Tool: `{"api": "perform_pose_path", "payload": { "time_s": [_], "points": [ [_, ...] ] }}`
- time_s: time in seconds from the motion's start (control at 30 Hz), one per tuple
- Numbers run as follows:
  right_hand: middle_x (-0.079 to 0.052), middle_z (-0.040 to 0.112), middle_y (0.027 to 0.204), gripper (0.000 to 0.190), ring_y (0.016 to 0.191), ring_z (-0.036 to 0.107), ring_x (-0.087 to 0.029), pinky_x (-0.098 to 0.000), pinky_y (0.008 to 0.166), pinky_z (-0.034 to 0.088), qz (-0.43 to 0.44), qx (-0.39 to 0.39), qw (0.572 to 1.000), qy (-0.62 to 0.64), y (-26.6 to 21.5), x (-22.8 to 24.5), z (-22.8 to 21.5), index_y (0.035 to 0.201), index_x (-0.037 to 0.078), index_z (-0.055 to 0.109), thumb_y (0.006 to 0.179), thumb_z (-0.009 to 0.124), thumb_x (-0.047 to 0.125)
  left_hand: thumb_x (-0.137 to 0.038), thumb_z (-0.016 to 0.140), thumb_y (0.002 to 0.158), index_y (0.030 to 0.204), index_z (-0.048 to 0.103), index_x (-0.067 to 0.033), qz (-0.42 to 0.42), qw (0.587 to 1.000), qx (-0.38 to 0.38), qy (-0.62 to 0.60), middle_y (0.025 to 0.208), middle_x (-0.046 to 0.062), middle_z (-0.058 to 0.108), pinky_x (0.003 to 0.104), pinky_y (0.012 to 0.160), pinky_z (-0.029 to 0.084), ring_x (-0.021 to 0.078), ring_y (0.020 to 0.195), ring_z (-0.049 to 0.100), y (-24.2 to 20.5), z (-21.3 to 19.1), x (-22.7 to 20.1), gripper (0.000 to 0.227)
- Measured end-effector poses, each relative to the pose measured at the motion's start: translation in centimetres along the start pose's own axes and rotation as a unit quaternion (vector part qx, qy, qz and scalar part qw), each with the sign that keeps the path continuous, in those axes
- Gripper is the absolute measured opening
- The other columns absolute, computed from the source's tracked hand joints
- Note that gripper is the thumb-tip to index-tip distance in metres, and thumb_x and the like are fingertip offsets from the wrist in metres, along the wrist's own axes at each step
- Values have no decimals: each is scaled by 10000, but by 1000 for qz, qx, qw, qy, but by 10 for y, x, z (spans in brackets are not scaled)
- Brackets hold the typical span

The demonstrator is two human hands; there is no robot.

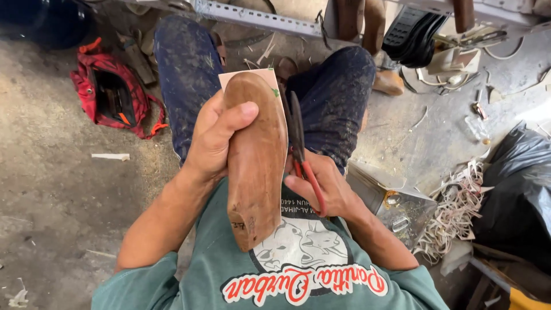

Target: The person sits on the floor and uses red-handled scissors to trim the edges of shoe insoles attached to wooden shoe lasts. They repeatedly trim the material, rotate the lasts, and place the finished items on a nearby metal shelf.

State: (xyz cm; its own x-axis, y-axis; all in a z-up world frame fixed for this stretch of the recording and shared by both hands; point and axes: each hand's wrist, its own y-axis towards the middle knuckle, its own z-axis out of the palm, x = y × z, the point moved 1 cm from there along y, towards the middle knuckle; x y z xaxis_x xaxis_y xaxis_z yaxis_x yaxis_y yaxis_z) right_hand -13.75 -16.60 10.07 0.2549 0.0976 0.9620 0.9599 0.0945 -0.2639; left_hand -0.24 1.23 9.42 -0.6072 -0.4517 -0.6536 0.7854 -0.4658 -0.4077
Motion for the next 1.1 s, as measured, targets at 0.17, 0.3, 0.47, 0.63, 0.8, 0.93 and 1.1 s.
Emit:
{"api": "perform_pose_path", "payload": {
  "time_s": [0.17, 0.3, 0.47, 0.63, 0.8, 0.93, 1.1],
  "points": [
    [-58, 569, 651, 170, 525, 510, -192, -323, 515, 432, -31, 0, 999, -37, -1, 18, 3, 895, 100, 652, 916, 715, 257, -118, 737, 877, 1031, 641, -33, 17, 999, 22, 31, 805, 105, 664, 327, 626, 629, 164, 712, 698, -9, 11, -6, 200],
    [-70, 562, 646, 156, 495, 460, -186, -322, 497, 402, -38, -28, 995, -83, -6, 20, 1, 952, 94, 658, 915, 713, 235, -106, 728, 878, 1037, 629, -30, 15, 999, 27, 28, 807, 107, 656, 330, 627, 630, 164, 709, 692, -11, 11, -2, 202],
    [-78, 537, 576, 138, 446, 478, -205, -307, 461, 392, -43, -46, 995, -83, -13, 9, -3, 887, 84, 662, 894, 727, 205, -117, 721, 888, 1049, 629, -34, 15, 998, 42, 36, 810, 93, 649, 316, 639, 626, 154, 712, 679, -13, 8, 1, 203],
    [-9, 496, 494, 138, 395, 419, -129, -246, 413, 345, -50, -67, 995, -56, -16, 8, -1, 767, 123, 656, 878, 720, 174, -114, 726, 884, 1050, 624, -30, 21, 998, 48, 30, 812, 102, 645, 324, 644, 627, 157, 712, 675, -17, 17, -2, 212],
    [-28, 501, 481, 148, 399, 443, -143, -253, 409, 355, -50, -69, 995, -44, -14, 16, -3, 747, 104, 655, 859, 736, 154, -121, 726, 882, 1055, 620, -31, 21, 998, 53, 34, 812, 101, 644, 327, 650, 630, 155, 717, 676, -18, 17, -2, 222],
    [-48, 515, 503, 151, 439, 496, -147, -267, 432, 397, -53, -68, 996, -26, -9, 17, -5, 782, 76, 668, 871, 736, 178, -121, 729, 882, 1053, 621, -28, 15, 997, 57, 42, 813, 98, 654, 332, 647, 630, 155, 716, 677, -16, 17, 2, 223],
    [-33, 512, 466, 184, 418, 493, -118, -232, 422, 379, -52, -76, 995, -28, -13, 11, -14, 729, 82, 657, 863, 761, 151, -108, 730, 887, 1051, 618, -23, 23, 996, 68, 56, 815, 103, 655, 332, 652, 632, 155, 719, 680, -14, 21, -3, 216]
  ]
}}
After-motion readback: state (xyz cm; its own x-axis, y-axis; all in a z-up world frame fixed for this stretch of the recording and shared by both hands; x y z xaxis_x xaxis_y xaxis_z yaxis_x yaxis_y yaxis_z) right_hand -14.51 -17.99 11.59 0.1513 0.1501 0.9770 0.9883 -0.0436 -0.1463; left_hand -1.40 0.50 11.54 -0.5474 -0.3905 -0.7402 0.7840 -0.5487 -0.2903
